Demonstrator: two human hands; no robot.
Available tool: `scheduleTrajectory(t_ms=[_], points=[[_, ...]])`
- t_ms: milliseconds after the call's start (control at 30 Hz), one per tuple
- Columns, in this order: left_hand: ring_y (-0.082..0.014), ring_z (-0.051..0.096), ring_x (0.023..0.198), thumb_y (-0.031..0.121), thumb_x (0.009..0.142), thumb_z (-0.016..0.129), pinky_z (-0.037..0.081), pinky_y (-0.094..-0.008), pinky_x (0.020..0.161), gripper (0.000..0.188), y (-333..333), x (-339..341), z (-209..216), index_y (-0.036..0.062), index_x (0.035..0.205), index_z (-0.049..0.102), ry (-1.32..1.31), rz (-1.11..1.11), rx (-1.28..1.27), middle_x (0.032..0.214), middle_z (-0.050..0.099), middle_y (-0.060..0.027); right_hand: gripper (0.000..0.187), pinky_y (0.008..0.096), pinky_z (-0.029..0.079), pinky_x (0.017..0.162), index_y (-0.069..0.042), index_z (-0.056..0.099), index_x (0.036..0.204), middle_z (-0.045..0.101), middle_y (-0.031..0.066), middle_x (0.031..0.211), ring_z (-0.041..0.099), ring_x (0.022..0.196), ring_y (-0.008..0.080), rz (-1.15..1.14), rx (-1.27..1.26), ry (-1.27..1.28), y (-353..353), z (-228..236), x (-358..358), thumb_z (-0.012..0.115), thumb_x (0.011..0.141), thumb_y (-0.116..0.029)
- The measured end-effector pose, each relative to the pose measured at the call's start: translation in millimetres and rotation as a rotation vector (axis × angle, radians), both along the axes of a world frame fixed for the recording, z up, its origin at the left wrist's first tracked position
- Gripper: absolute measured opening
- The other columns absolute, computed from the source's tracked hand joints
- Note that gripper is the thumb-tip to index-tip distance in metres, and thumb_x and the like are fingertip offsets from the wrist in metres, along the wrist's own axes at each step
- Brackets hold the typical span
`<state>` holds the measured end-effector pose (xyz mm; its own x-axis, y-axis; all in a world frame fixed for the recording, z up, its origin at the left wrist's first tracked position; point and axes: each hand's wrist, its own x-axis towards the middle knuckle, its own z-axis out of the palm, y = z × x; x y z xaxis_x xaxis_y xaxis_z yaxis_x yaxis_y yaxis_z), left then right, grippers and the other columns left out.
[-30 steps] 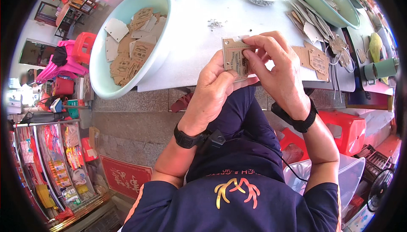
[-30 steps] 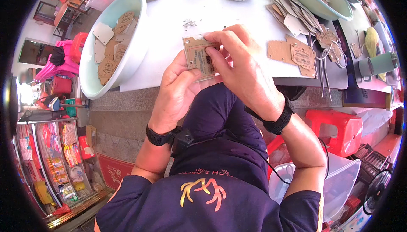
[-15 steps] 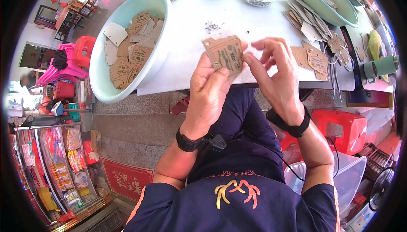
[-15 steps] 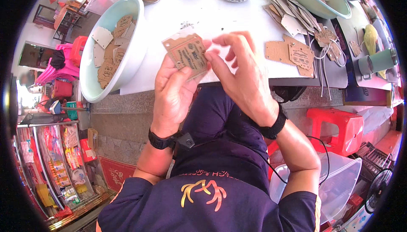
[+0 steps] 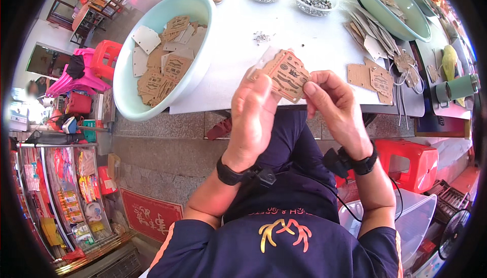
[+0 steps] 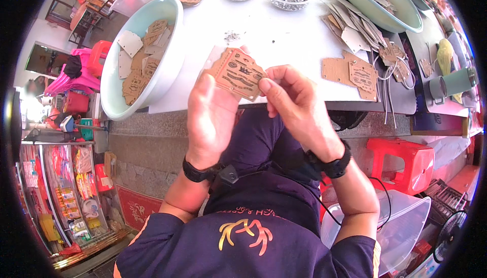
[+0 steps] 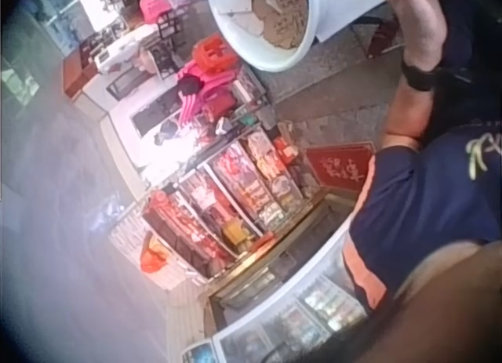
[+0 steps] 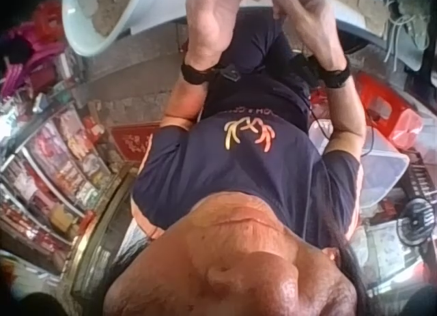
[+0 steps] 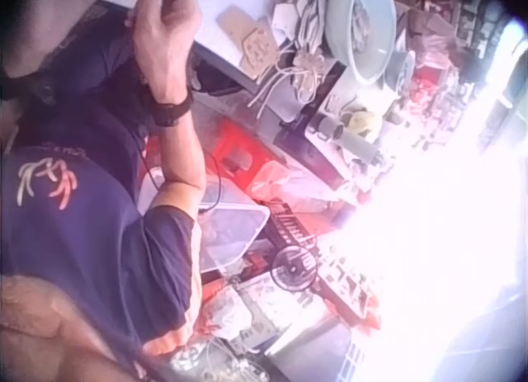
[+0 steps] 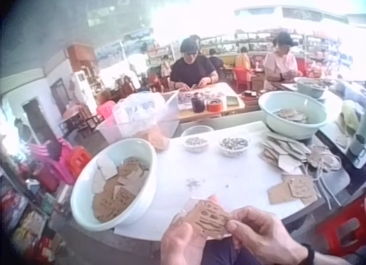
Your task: The person is assembling small cardboard or leather tags by inserting metallic rivets into pre-punched holes.
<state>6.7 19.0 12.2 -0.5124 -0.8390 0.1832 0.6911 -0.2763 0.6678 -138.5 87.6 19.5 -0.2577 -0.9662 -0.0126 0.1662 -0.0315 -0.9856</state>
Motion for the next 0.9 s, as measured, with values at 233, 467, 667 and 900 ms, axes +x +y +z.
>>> scheduleTrajectory(t_ms=[233, 467, 667, 900], points=[[-0.0162, 0.065, 0.093, 0.019, 0.100, 0.050, 0.054, -0.0308, 0.081, 0.027, -7.2, 14.8, 15.7, -0.0026, 0.116, 0.056, -0.484, -0.023, -0.177, 0.107, 0.065, -0.0114, 0.014, 0.0205, 0.042, 0.058, -0.002, 0.062, 0.101, 0.059, -0.0022, 0.079, 0.051, 0.063, 0.0044, 0.058, 0.038, 0.238, 13.7, 9.8, -28.7, 0.060, 0.096, -0.015], [-0.0029, 0.053, 0.084, 0.018, 0.100, 0.053, 0.045, -0.0190, 0.074, 0.022, 3.1, 11.8, 20.5, -0.0015, 0.102, 0.062, -0.525, 0.057, -0.310, 0.089, 0.061, 0.0013, 0.012, 0.0220, 0.042, 0.056, -0.002, 0.062, 0.097, 0.057, -0.0001, 0.074, 0.052, 0.061, 0.0055, 0.128, -0.109, 0.514, 18.1, 9.4, -41.7, 0.061, 0.095, -0.014], [-0.0023, 0.052, 0.082, 0.014, 0.099, 0.052, 0.045, -0.0196, 0.073, 0.018, 13.0, 7.8, 24.7, -0.0018, 0.101, 0.061, -0.437, 0.028, -0.270, 0.086, 0.060, 0.0016, 0.011, 0.0211, 0.043, 0.056, -0.002, 0.061, 0.096, 0.057, -0.0015, 0.075, 0.053, 0.062, 0.0050, 0.224, -0.106, 0.402, 17.1, 4.9, -51.2, 0.062, 0.095, -0.013], [-0.0012, 0.047, 0.077, 0.018, 0.101, 0.051, 0.042, -0.0175, 0.068, 0.021, 10.5, 2.5, 14.4, -0.0016, 0.105, 0.058, -0.482, 0.104, -0.285, 0.089, 0.057, 0.0016, 0.012, 0.0204, 0.044, 0.055, -0.001, 0.061, 0.095, 0.058, -0.0013, 0.074, 0.055, 0.061, 0.0043, 0.163, -0.023, 0.451, 19.9, 10.9, -44.4, 0.062, 0.094, -0.013]])
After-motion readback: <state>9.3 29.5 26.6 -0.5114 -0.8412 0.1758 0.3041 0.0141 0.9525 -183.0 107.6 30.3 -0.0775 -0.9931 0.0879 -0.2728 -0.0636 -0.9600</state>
